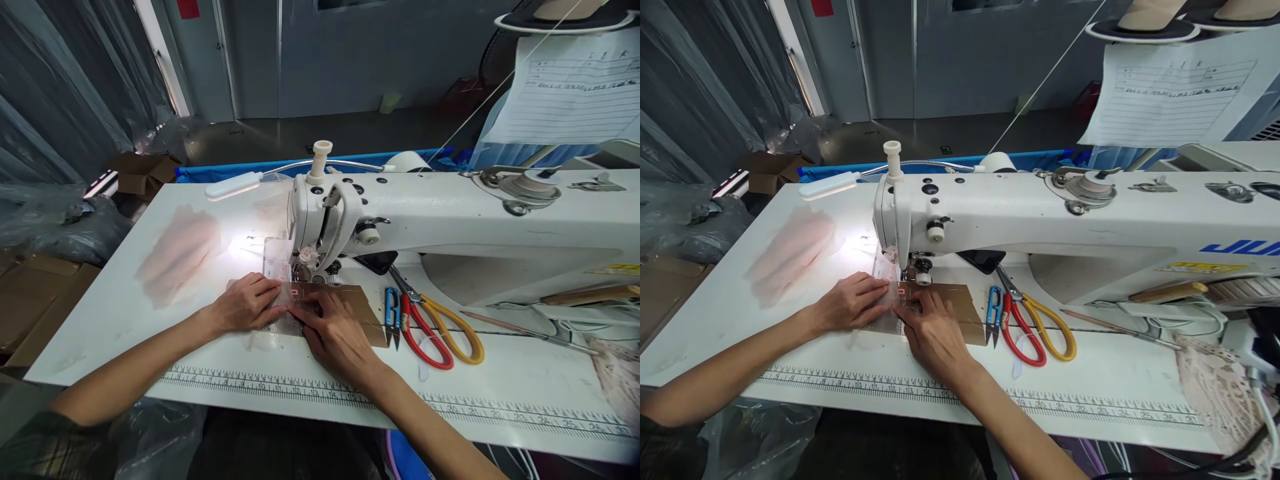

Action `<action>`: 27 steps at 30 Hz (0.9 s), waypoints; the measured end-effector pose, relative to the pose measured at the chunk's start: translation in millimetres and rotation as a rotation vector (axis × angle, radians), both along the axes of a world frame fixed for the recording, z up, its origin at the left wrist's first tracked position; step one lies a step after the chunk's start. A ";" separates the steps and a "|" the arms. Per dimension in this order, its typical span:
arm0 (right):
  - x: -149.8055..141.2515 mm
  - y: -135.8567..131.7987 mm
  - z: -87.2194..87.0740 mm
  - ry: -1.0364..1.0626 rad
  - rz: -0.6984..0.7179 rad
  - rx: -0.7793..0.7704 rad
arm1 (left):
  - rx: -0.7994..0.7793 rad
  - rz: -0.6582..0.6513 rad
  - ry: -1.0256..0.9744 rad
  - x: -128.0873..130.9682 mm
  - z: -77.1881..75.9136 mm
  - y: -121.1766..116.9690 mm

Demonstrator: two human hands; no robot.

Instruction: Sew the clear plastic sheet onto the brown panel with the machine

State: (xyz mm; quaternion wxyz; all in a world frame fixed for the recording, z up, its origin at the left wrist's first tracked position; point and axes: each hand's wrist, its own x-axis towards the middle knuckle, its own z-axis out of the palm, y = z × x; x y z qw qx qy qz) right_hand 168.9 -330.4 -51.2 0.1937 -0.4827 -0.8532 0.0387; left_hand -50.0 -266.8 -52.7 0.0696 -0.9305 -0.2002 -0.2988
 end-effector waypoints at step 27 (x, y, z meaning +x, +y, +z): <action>4.0 17.4 -2.2 0.165 -0.028 -0.138 | -0.050 0.111 0.396 14.7 23.1 25.3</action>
